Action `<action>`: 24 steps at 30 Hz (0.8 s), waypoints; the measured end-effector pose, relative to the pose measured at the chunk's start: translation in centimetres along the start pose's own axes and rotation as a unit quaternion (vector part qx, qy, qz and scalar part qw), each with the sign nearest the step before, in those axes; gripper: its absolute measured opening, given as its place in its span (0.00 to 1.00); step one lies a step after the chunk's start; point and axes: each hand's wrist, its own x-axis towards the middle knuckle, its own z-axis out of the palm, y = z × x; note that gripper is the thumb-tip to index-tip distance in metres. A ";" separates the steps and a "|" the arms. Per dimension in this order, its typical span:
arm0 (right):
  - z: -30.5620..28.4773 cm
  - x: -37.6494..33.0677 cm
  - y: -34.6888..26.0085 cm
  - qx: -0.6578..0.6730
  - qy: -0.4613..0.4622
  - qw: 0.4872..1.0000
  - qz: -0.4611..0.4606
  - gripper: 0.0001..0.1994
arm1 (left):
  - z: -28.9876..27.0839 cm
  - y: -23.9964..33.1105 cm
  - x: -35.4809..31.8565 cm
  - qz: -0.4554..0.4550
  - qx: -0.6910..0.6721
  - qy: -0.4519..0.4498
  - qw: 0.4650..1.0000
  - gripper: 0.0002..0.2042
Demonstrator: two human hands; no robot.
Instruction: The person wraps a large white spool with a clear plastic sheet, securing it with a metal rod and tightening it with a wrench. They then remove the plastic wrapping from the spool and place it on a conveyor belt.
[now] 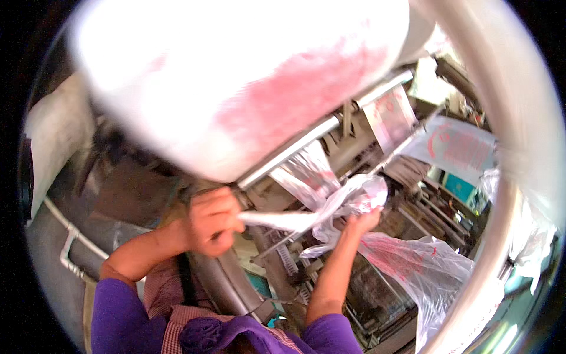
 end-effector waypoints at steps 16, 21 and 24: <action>4.8 -8.9 -11.6 -0.029 -0.057 0.998 -0.011 0.14 | -33.6 11.7 -5.9 -0.369 0.356 0.210 0.833 0.19; 7.4 -8.4 -13.0 -0.055 -0.119 0.948 -0.291 0.14 | -15.8 14.9 0.0 -0.234 0.160 -0.066 0.957 0.14; 9.9 -14.6 -19.4 -0.052 -0.074 0.977 -0.195 0.14 | -9.0 17.4 4.7 -0.100 0.088 -0.182 0.974 0.14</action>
